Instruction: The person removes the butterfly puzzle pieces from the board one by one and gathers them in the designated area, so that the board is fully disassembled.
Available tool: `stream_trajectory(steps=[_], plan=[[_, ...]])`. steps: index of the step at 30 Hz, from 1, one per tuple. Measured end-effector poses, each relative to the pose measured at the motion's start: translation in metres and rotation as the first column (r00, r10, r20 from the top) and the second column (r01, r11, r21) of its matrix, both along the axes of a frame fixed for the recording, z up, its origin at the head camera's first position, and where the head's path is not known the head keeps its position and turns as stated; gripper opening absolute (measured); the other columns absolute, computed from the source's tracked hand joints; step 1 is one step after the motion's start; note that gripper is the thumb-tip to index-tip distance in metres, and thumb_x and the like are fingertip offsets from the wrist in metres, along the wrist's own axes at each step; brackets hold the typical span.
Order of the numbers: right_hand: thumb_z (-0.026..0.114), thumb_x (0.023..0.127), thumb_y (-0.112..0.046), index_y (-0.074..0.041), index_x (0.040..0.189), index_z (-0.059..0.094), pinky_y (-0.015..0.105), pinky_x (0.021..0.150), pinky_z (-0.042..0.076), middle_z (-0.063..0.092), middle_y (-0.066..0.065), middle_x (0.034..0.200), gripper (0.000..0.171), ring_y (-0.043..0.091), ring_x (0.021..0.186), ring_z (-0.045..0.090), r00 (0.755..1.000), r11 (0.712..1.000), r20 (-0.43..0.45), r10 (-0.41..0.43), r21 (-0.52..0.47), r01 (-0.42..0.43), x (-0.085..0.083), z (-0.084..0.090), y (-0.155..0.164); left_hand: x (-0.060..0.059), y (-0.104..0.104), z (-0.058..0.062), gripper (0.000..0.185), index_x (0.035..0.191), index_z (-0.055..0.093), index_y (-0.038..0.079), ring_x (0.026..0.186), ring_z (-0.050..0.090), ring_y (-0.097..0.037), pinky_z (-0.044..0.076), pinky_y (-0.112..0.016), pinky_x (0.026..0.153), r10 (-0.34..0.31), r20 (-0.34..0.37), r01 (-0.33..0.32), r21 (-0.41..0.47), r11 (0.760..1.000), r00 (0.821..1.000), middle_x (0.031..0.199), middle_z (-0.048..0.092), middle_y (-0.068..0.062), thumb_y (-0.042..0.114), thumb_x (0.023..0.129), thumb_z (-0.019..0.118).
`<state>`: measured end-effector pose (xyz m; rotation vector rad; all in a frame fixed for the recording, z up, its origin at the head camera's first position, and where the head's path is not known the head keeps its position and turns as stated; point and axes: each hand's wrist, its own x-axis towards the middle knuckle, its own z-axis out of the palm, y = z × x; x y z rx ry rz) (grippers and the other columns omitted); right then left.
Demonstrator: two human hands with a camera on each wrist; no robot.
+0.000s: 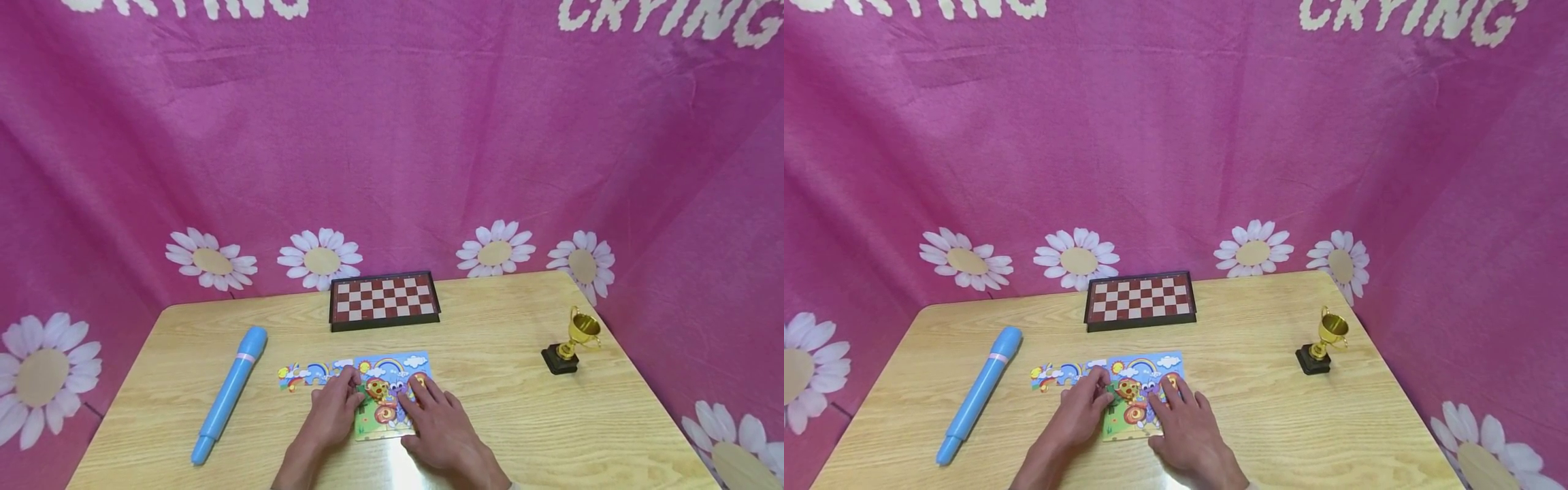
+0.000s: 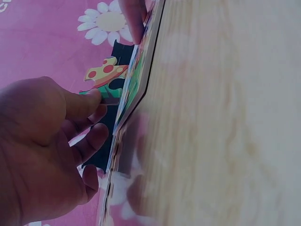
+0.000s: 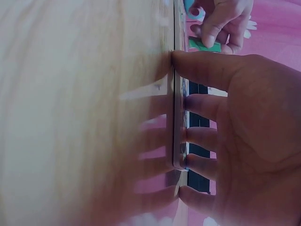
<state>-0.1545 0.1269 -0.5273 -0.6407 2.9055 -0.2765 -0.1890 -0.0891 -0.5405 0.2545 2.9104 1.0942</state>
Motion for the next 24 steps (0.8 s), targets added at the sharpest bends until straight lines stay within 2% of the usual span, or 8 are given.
stream_trajectory(steps=[5, 10, 13, 18, 24], plan=[[0.058, 0.085, -0.046, -0.02, 0.145, 0.045, 0.056, 0.108, 0.031, 0.033, 0.009, 0.156, 0.067, 0.033, 0.146, 0.027, 1.0, 1.0, -0.007, -0.002, -0.008, 0.002, 0.001, 0.0, 0.0, 0.002, -0.007, 0.0, 0.015, 0.097, 0.051, 0.023, 0.074, 0.043, -0.007, 0.025, -0.034, 0.075, 0.041, 0.003, -0.041, 0.028, 0.999, 0.999, 0.074, 0.047, 0.01, 0.019, 0.09, 0.064], [0.059, 0.084, -0.046, -0.02, 0.144, 0.047, 0.054, 0.106, 0.033, 0.035, 0.009, 0.155, 0.066, 0.033, 0.144, 0.029, 0.999, 1.0, -0.033, -0.001, -0.01, 0.0, 0.003, 0.0, 0.0, 0.003, -0.015, 0.002, 0.016, 0.105, 0.055, 0.02, 0.077, 0.046, -0.006, 0.026, -0.035, 0.077, 0.088, 0.04, -0.091, 0.063, 0.994, 0.995, 0.081, 0.051, 0.009, 0.016, 0.091, 0.063], [0.059, 0.084, -0.046, -0.02, 0.144, 0.047, 0.054, 0.106, 0.033, 0.035, 0.009, 0.155, 0.066, 0.033, 0.144, 0.029, 0.999, 1.0, -0.04, 0.0, -0.011, 0.0, 0.003, 0.0, 0.001, 0.004, -0.021, 0.004, 0.015, 0.107, 0.055, 0.019, 0.078, 0.047, -0.008, 0.031, -0.034, 0.078, 0.107, 0.062, -0.112, 0.08, 0.991, 0.992, 0.085, 0.052, 0.007, 0.015, 0.093, 0.06], [0.058, 0.085, -0.046, -0.02, 0.144, 0.046, 0.055, 0.107, 0.031, 0.033, 0.009, 0.156, 0.066, 0.033, 0.145, 0.028, 1.0, 1.0, -0.019, -0.004, -0.023, 0.003, 0.001, -0.001, 0.001, 0.004, -0.033, 0.005, 0.017, 0.112, 0.055, 0.013, 0.076, 0.046, -0.011, 0.037, -0.025, 0.069, 0.126, 0.083, -0.136, 0.124, 0.983, 0.989, 0.087, 0.051, 0.003, 0.011, 0.095, 0.055], [0.059, 0.084, -0.044, -0.019, 0.144, 0.046, 0.056, 0.107, 0.031, 0.032, 0.01, 0.157, 0.066, 0.033, 0.145, 0.027, 1.0, 0.999, -0.005, -0.01, -0.044, 0.01, 0.0, -0.002, 0.001, 0.005, -0.046, 0.003, 0.017, 0.112, 0.056, 0.01, 0.075, 0.045, -0.011, 0.037, -0.024, 0.068, 0.156, 0.107, -0.171, 0.149, 0.974, 0.982, 0.087, 0.052, 0.001, 0.009, 0.096, 0.051]])
